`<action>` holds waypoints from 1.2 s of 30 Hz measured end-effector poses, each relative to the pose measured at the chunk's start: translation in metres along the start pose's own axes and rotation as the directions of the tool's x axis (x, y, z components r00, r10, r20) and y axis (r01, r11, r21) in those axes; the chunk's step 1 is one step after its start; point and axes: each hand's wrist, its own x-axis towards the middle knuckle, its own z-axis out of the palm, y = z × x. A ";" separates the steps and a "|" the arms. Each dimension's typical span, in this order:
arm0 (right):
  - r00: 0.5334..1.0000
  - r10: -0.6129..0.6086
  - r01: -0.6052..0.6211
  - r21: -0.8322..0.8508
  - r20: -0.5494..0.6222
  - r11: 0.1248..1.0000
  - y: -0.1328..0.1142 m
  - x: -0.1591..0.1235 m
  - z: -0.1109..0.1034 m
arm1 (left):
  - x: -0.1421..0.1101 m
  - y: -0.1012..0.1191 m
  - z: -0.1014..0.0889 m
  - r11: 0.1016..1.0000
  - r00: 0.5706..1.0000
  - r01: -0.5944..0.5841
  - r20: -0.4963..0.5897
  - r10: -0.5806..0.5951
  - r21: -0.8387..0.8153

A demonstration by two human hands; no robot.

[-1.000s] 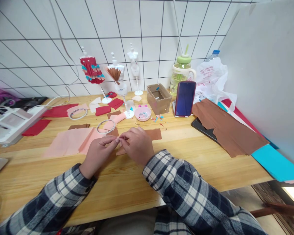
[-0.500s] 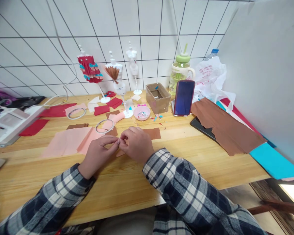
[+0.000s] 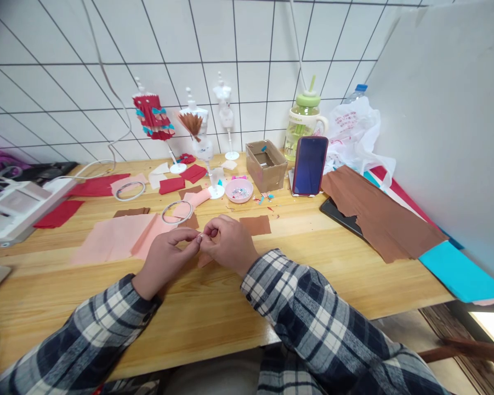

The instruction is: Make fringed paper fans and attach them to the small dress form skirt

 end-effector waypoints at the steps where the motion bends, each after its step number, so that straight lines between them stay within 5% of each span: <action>1: 1.000 -0.002 0.002 0.005 -0.001 1.000 0.001 0.000 0.000 | 0.000 0.000 0.000 1.000 1.000 0.009 0.004 -0.009 -0.008; 17: 0.994 -0.106 0.106 -0.020 -0.007 0.994 0.001 0.000 -0.004 | -0.001 -0.002 -0.001 0.999 1.000 -0.010 -0.013 0.010 0.053; 27: 0.988 0.148 -0.154 0.217 0.040 0.964 0.005 0.003 0.002 | 0.000 0.000 -0.001 0.999 1.000 -0.007 0.008 0.008 -0.048; 36: 0.929 0.360 -0.360 0.434 0.085 0.826 0.003 0.007 -0.002 | -0.002 -0.004 -0.002 0.973 0.997 0.077 0.001 -0.079 -0.216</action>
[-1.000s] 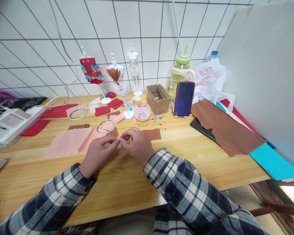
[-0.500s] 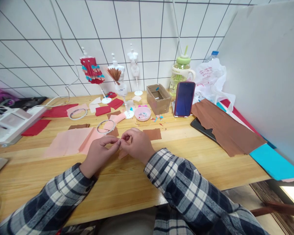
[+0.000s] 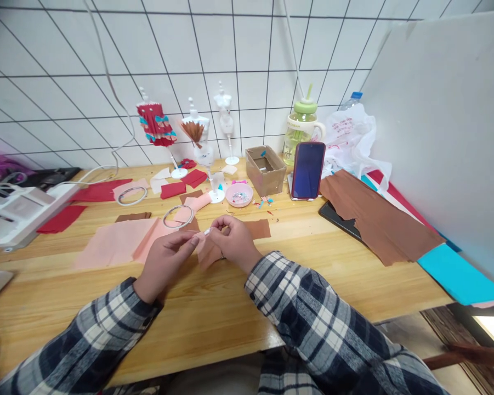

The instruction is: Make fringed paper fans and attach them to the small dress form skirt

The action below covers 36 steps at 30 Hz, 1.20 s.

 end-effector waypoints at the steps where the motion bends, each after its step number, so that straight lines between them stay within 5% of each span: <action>1: 1.000 0.007 -0.007 0.024 -0.008 1.000 0.000 0.000 0.000 | 0.000 0.000 -0.001 0.999 1.000 0.009 -0.003 -0.009 -0.036; 8: 0.987 0.163 -0.152 0.296 -0.011 0.943 0.003 0.005 0.000 | 0.000 -0.008 -0.001 0.921 0.993 0.105 -0.014 -0.118 -0.374; 11: 0.971 0.239 -0.222 0.396 0.007 0.891 0.007 0.009 -0.002 | 0.000 -0.013 0.002 0.825 0.986 0.142 0.001 -0.169 -0.546; 14: 0.972 0.218 -0.169 0.391 -0.084 0.905 0.010 0.013 -0.009 | 0.000 -0.013 0.003 0.666 0.969 0.204 0.051 -0.241 -0.717; 18: 0.948 -0.068 0.079 0.021 -0.312 0.997 0.003 0.022 -0.027 | 0.005 -0.013 -0.001 0.407 0.938 0.271 0.144 -0.315 -0.872; 21: 0.861 -0.326 0.214 -0.302 -0.391 0.929 -0.012 0.038 -0.050 | 0.012 -0.020 -0.005 0.325 0.937 0.280 0.184 -0.296 -0.903; 26: 0.690 -0.538 0.135 -0.644 -0.484 0.753 -0.035 0.085 -0.091 | 0.019 -0.030 -0.008 0.279 0.939 0.291 0.218 -0.266 -0.915; 31: 0.738 -0.511 -0.060 -0.797 -0.441 0.601 -0.029 0.111 -0.115 | 0.017 -0.032 -0.007 0.255 0.936 0.305 0.238 -0.260 -0.918; 36: 0.768 -0.544 -0.050 -0.879 -0.337 0.475 -0.014 0.106 -0.123 | 0.019 -0.032 -0.002 0.357 0.910 0.368 0.252 -0.330 -0.859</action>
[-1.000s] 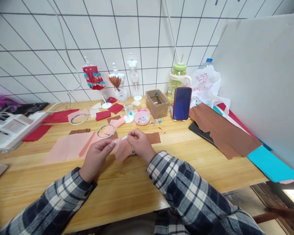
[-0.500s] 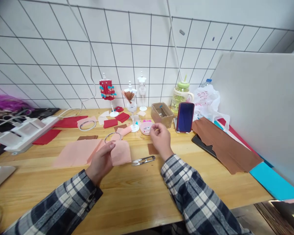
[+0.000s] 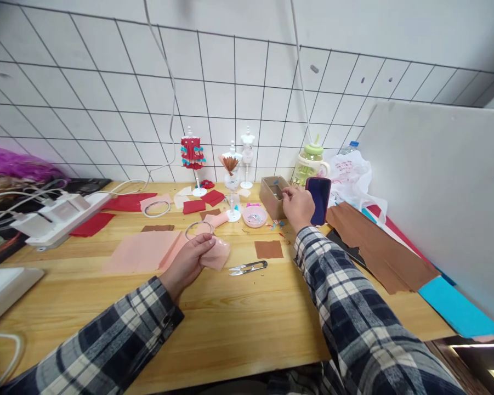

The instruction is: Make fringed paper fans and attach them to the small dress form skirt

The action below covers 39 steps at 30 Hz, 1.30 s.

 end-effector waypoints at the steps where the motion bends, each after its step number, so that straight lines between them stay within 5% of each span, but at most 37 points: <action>1: 1.000 -0.022 0.022 -0.013 0.015 1.000 0.002 -0.002 -0.001 | 0.001 -0.001 0.001 1.000 1.000 0.000 -0.026 0.001 0.017; 8: 0.996 -0.056 0.062 0.093 -0.063 0.994 -0.010 -0.042 -0.017 | 0.000 -0.002 0.003 0.924 0.993 -0.082 -0.047 0.107 0.373; 10: 0.959 -0.239 0.190 0.283 0.152 0.940 -0.021 -0.066 -0.022 | -0.001 -0.003 0.003 0.848 0.989 -0.122 -0.010 0.148 0.517; 11: 0.876 -0.378 0.248 0.394 0.298 0.885 -0.027 -0.079 -0.024 | -0.002 -0.004 0.002 0.798 0.982 -0.161 0.017 0.186 0.581; 13: 0.663 -0.565 0.289 0.528 0.491 0.798 -0.038 -0.101 -0.026 | -0.001 -0.002 0.000 0.655 0.949 -0.271 0.079 0.307 0.705; 15: 0.557 -0.608 0.309 0.538 0.566 0.784 -0.046 -0.116 -0.027 | -0.001 0.003 -0.003 0.417 0.878 -0.370 0.166 0.449 0.830; 18: 0.523 -0.611 0.328 0.521 0.594 0.788 -0.051 -0.123 -0.026 | -0.002 0.019 -0.009 -0.014 0.785 -0.404 0.354 0.509 0.915; 21: 0.523 -0.558 0.179 0.557 0.645 0.811 -0.043 -0.117 -0.024 | -0.003 0.032 -0.014 -0.168 0.812 -0.433 0.465 0.353 0.885; 24: 0.629 -0.419 -0.053 0.573 0.655 0.818 -0.020 -0.102 -0.024 | -0.005 0.032 -0.014 -0.073 0.870 -0.361 0.364 0.332 0.930; 27: 0.829 -0.175 -0.070 0.410 0.530 0.909 0.010 -0.084 -0.025 | -0.006 0.023 -0.008 0.211 0.934 -0.288 0.226 0.276 0.934; 31: 0.906 -0.043 0.016 0.067 0.420 0.998 0.030 -0.074 -0.027 | -0.011 0.012 0.003 0.453 0.961 -0.267 0.203 0.187 0.851; 34: 0.950 -0.091 0.038 0.178 0.300 0.983 0.010 -0.082 -0.028 | -0.015 0.008 0.010 0.495 0.968 -0.249 0.196 0.157 0.833; 36: 0.910 -0.127 -0.069 0.447 0.395 0.892 -0.014 -0.093 -0.029 | -0.018 0.007 0.014 0.527 0.971 -0.238 0.193 0.140 0.816; 39: 0.706 -0.252 -0.440 0.688 0.662 0.578 -0.048 -0.112 -0.029 | -0.019 0.005 0.017 0.582 0.974 -0.226 0.197 0.114 0.781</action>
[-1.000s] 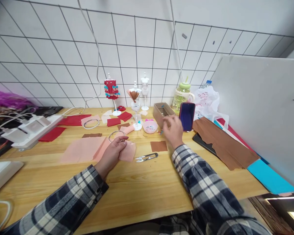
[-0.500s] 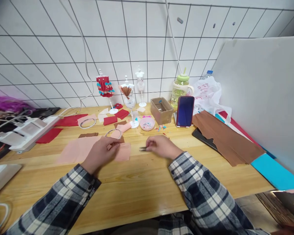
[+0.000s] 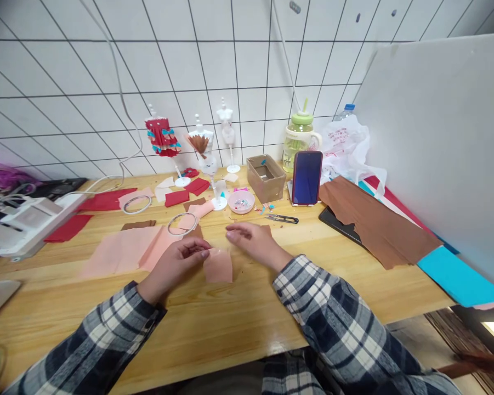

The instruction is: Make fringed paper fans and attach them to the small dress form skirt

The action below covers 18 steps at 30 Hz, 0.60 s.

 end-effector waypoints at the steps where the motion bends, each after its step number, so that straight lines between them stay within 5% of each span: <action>1: 0.998 0.035 -0.040 0.094 0.061 0.995 -0.002 -0.002 0.009 | 0.000 0.000 0.000 1.000 1.000 0.004 0.004 -0.004 -0.014; 4: 0.985 0.113 -0.140 0.219 0.129 0.966 -0.003 -0.005 0.021 | 0.001 0.000 0.001 0.999 1.000 0.026 0.003 -0.025 -0.039; 12: 0.988 0.152 -0.156 0.226 0.039 0.961 0.004 -0.003 0.019 | 0.003 -0.007 0.001 0.999 0.999 0.003 -0.041 -0.005 -0.054; 16: 0.985 0.154 -0.147 0.087 -0.072 0.985 0.013 0.003 0.014 | 0.003 -0.007 -0.004 0.910 0.966 -0.165 -0.123 0.226 0.380; 18: 0.982 0.126 -0.137 -0.076 -0.142 0.988 0.019 0.005 0.013 | 0.000 -0.005 -0.004 0.741 0.920 -0.325 0.014 0.393 0.588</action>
